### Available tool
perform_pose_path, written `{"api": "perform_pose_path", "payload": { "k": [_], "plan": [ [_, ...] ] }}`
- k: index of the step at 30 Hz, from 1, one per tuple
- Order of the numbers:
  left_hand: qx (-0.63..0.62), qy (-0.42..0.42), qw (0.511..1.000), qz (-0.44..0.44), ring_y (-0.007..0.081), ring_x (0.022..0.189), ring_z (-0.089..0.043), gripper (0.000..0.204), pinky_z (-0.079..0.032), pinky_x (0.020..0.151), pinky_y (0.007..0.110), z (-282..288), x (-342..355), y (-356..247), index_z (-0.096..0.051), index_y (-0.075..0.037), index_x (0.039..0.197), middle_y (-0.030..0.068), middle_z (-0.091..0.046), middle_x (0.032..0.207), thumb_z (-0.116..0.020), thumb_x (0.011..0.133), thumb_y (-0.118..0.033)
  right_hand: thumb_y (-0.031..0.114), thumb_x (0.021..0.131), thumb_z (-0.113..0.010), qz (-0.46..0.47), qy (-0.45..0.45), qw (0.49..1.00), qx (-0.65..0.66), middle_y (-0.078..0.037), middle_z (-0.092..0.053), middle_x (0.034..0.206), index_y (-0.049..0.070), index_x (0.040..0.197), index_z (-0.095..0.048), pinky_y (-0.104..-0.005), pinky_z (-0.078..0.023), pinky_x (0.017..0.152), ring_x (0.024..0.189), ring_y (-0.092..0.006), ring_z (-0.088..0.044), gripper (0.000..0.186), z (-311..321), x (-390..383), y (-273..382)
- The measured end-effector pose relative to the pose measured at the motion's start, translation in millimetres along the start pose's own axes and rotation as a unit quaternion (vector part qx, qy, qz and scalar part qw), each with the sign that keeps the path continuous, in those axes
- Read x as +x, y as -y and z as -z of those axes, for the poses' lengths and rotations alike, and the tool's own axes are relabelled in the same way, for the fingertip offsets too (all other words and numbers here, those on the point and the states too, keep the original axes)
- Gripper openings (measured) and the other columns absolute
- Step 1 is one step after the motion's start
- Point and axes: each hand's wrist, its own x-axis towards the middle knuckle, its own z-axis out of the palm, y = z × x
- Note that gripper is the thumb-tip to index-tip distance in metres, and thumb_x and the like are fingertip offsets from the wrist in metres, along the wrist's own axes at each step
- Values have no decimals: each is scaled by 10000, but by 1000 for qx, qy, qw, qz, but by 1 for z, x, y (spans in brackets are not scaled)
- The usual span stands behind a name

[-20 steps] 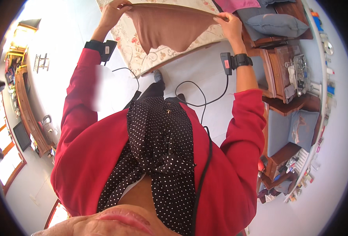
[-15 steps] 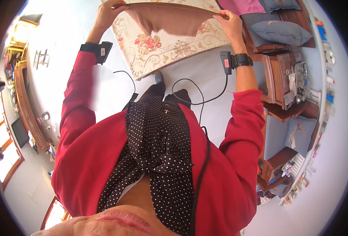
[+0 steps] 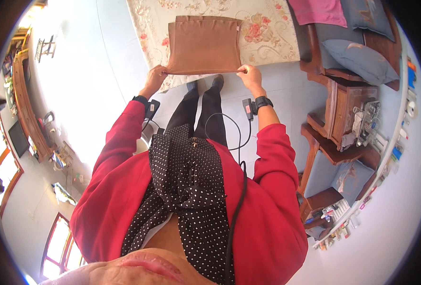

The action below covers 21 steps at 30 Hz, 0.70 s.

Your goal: The person wipes a floral-patterned tablecloth with a brown cloth, then moves to wipe a stainless steel electric kettle and a wooden side table. The person uses the cloth to wipe the surfaces in a repetitive manner.

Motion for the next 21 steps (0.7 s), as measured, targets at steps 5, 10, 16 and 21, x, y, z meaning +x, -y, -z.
{"api": "perform_pose_path", "payload": {
  "k": [5, 10, 16, 21],
  "plan": [
    [16, 15, 997, 77, 285, 811, -660, 153, -517, 754, 379, -31, -20, 33, -718, -28, 953, 128, -673, 870, -689, 803, -38, 168, 774, -758, -49, 74, 996, -24, -76, -745, 898, 80, 947, -739, -347, -547, 789, 858, -223, -710, 195, -30, -4, -27],
    [9, 38, 995, 90, 269, 793, -660, 157, -519, 752, 370, -24, -23, 33, -724, -29, 959, 128, -680, 880, -702, 806, -58, 165, 781, -751, -31, 90, 995, -9, -76, -746, 904, 71, 951, -736, -341, -542, 782, 848, -215, -705, 195, -23, -4, -26],
    [-34, 12, 997, 69, 241, 810, -669, 159, -527, 756, 350, 11, -19, 7, -721, -19, 989, 114, -687, 904, -693, 840, -64, 140, 808, -731, 2, 112, 993, 48, -70, -735, 877, 33, 955, -721, -312, -527, 759, 819, -163, -683, 182, 16, 1, -4],
    [-69, -15, 996, 61, 208, 809, -659, 155, -524, 753, 333, 50, -29, -25, -720, -18, 1003, 95, -682, 906, -678, 857, -51, 139, 825, -735, 31, 113, 988, 95, -41, -709, 846, 6, 961, -709, -291, -512, 759, 805, -126, -643, 193, 55, -11, 22]
  ]
}}
